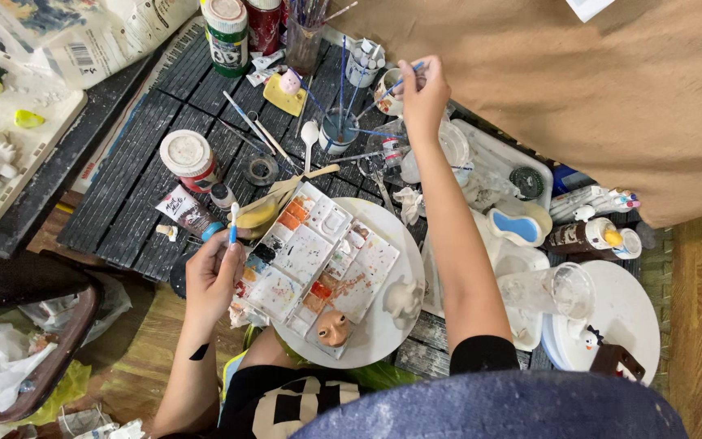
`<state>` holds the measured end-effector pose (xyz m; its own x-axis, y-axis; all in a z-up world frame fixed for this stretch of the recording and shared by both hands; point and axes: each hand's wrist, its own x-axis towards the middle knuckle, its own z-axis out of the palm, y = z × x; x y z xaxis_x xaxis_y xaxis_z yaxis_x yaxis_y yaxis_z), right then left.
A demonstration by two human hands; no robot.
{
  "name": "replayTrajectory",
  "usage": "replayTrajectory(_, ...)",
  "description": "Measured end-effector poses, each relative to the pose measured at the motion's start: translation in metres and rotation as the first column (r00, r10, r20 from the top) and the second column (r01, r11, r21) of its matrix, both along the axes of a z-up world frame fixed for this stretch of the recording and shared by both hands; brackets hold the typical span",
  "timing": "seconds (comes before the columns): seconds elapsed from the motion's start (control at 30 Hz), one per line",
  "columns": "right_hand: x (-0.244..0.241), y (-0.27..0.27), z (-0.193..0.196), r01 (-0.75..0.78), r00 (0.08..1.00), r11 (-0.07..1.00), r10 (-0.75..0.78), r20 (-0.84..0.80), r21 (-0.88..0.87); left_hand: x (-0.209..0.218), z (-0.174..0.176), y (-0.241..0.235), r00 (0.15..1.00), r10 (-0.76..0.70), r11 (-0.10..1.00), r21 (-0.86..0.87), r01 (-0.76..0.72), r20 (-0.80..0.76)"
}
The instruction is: The person mixes paint on a palette using a brush and then applies paint to a small ceramic figurine. They repeatedly dip the brush into a container and continue painting the figurine's surface.
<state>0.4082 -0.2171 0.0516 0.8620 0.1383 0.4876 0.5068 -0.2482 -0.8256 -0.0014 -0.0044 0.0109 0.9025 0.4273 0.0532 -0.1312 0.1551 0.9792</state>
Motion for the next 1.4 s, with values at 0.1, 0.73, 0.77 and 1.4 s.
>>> replayTrajectory(0.1,-0.001,-0.005,-0.009,0.021,0.994,0.995,-0.011,0.11,-0.095,0.0,-0.001,-0.001,0.999,-0.002,0.999,-0.044,0.003,0.033)
replayTrajectory(0.73,-0.4,-0.059,0.004,-0.133,0.981,0.982,0.111,0.157,0.136,-0.147,-0.081,-0.024,0.957,0.284,0.912,0.325,-0.25,-0.061)
replayTrajectory(0.77,-0.43,-0.051,-0.013,-0.05,0.913,0.998,0.032,0.408,0.034,-0.15,-0.084,-0.027,0.965,0.261,0.889,0.394,-0.232,-0.019)
replayTrajectory(1.4,-0.506,0.007,-0.121,-0.31,0.91,0.896,0.377,0.174,-0.319,-0.144,-0.094,-0.034,0.967,0.226,0.811,0.574,-0.117,-0.122)
